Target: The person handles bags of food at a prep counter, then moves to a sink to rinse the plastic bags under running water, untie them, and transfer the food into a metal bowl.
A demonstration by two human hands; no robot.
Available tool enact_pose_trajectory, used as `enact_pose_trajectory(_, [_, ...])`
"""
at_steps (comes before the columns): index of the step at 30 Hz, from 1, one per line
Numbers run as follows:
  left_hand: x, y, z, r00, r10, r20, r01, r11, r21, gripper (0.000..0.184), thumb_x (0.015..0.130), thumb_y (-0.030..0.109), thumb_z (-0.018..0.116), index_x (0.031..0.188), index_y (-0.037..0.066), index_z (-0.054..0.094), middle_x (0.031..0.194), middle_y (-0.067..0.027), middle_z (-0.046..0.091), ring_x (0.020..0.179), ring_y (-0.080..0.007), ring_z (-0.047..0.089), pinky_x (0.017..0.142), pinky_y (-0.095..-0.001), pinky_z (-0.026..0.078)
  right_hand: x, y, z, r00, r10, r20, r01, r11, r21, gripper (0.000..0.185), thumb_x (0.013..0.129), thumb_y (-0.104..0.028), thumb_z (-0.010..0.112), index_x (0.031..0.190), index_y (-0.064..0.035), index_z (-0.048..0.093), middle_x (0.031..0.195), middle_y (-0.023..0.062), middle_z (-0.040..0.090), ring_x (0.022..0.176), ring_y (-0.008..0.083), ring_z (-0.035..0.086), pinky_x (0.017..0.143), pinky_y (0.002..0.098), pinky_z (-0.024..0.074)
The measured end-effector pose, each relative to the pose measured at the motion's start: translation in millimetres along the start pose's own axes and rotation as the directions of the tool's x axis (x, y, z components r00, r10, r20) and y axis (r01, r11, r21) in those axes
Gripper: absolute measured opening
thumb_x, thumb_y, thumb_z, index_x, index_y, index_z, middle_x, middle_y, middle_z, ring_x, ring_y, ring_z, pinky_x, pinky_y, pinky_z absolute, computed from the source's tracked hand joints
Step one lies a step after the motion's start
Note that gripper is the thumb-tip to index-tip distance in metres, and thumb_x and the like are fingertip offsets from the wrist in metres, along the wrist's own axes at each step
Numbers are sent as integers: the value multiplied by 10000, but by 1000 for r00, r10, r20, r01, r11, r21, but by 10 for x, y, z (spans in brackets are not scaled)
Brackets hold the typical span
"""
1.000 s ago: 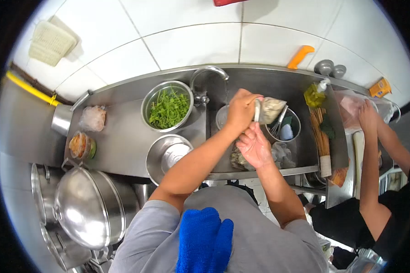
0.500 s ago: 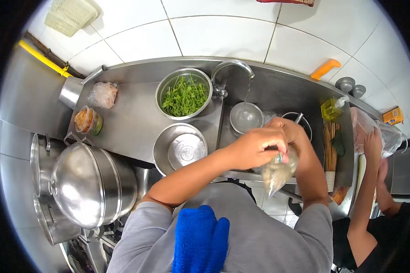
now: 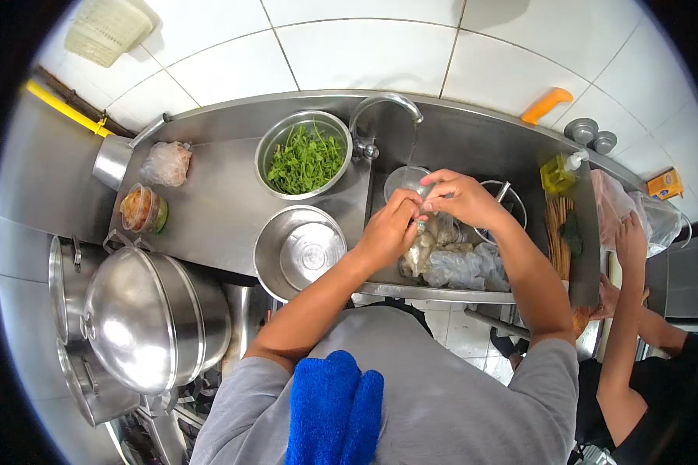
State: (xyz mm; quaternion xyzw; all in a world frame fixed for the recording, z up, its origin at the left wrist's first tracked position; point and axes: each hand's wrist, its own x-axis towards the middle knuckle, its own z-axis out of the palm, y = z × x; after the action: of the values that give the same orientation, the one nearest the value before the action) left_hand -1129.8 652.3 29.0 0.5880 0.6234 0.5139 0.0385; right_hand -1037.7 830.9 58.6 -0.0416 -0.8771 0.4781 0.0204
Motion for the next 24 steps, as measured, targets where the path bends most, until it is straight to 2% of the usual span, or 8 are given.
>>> enact_pose_trajectory(2, [-55,-52,44,1000,-14,10,14,999,38,184,722,-71,576,849,0,463,978,-155,514,864,-328,541,711,-381,464,-50,13,44,998,27,-59,-28,999,-27,200,793,-219,637,861,-39,692,1091,136,577,947,210,595,805,323,462])
enact_pose_trajectory(4, [-75,-53,71,986,-168,22,167,985,51,209,725,-62,585,911,2,516,916,-146,559,827,-332,566,719,-377,463,-88,5,74,940,341,30,-334,897,290,237,815,-226,614,918,-19,662,969,94,595,852,151,598,668,286,478])
enact_pose_trajectory(8, [-47,-50,130,998,-19,-60,27,991,133,240,722,-62,592,951,10,579,861,-137,586,799,-328,578,707,-366,470,-105,168,202,853,511,108,-466,651,599,277,841,-203,563,1032,-4,591,825,29,599,745,97,563,549,239,443])
enact_pose_trajectory(12, [-139,-58,286,953,-275,-129,275,961,-24,178,760,-28,591,934,-8,620,845,-110,620,737,-229,587,656,-301,463,-157,115,355,862,506,-31,-425,755,498,272,840,-219,571,1015,-15,606,836,57,598,745,137,577,568,254,455])
enact_pose_trajectory(14, [-252,-94,351,890,-437,-133,426,899,-105,145,783,-8,591,924,-9,627,828,-83,630,707,-171,582,635,-271,454,-267,116,506,897,17,-441,-91,985,-146,197,825,-162,598,968,-29,610,845,92,593,731,187,583,578,277,463])
enact_pose_trajectory(17, [-457,-139,460,675,-738,-7,660,607,-443,126,824,45,590,936,9,636,811,-14,623,699,-72,529,622,-223,425,-385,-217,690,692,-168,-702,13,975,-221,124,790,-81,630,899,-31,597,850,114,582,720,224,587,581,296,469])
enact_pose_trajectory(21, [-717,-27,326,573,-820,8,674,466,-574,143,849,104,588,953,20,639,846,-14,616,739,-59,520,663,-218,424,-509,-290,1178,857,115,-502,-94,993,68,117,753,-32,649,820,-27,554,788,103,564,690,230,587,578,333,472])
enact_pose_trajectory(24, [-978,-206,287,452,-892,28,645,305,-700,155,866,103,558,978,3,596,895,-57,616,762,-98,561,692,-231,457,-421,-139,1463,911,52,-410,-35,998,50,166,735,-36,660,847,-34,537,812,107,543,701,232,588,601,351,471])
